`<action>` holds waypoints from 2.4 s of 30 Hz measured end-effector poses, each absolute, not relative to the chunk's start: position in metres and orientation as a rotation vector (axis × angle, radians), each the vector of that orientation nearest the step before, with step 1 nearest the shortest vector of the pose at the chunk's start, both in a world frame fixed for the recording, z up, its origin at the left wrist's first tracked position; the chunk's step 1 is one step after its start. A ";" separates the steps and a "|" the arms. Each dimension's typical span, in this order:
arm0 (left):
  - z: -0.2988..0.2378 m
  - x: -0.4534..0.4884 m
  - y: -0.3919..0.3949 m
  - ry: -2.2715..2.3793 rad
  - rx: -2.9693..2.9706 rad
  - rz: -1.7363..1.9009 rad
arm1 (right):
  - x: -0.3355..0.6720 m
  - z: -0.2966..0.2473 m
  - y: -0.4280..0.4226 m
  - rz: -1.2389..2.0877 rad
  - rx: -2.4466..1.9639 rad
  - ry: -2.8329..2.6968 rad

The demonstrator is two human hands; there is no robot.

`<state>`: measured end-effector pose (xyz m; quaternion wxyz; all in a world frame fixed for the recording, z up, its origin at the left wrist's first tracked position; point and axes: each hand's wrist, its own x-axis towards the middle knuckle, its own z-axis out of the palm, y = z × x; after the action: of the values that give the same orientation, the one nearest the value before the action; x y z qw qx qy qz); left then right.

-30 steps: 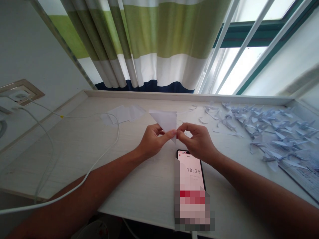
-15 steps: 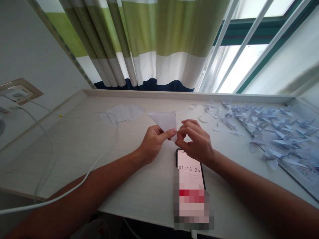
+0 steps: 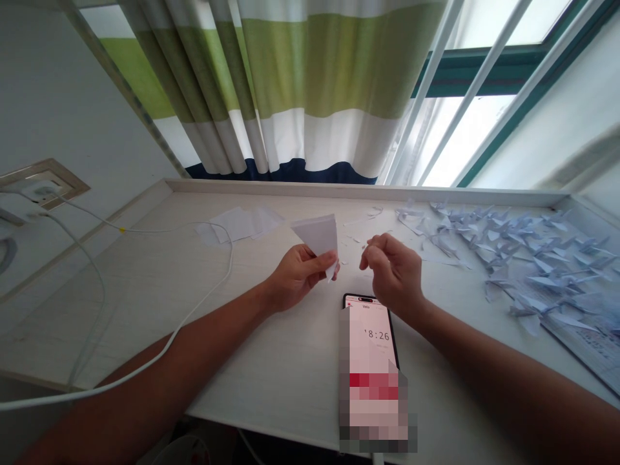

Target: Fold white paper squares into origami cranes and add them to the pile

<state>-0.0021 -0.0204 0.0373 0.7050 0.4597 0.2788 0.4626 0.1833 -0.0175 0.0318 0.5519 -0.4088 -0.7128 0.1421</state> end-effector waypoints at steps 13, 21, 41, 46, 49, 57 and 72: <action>0.027 -0.009 -0.019 0.509 1.150 0.823 | 0.188 0.035 0.000 1.067 -0.838 -1.562; 0.020 -0.015 -0.009 0.914 1.398 0.886 | 0.195 0.037 0.009 1.237 -0.990 -1.588; 0.006 -0.035 0.008 1.215 2.745 0.561 | 0.198 0.000 0.025 0.431 -1.304 -2.167; 0.004 -0.038 0.010 1.182 2.688 0.638 | 0.207 0.000 0.031 0.216 -1.363 -2.116; 0.003 -0.037 0.009 1.183 2.661 0.675 | 0.207 0.004 0.030 0.232 -1.139 -2.298; 0.002 -0.035 0.010 1.212 2.734 0.617 | 0.204 0.000 0.030 0.320 -1.003 -2.440; 0.014 -0.025 -0.003 1.257 2.933 0.404 | 0.201 0.002 0.026 0.203 -0.849 -2.540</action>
<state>-0.0254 -0.0026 0.0139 -0.0376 0.9112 0.3906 0.1254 0.2011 0.0262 0.0016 0.2258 -0.3081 -0.9213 0.0736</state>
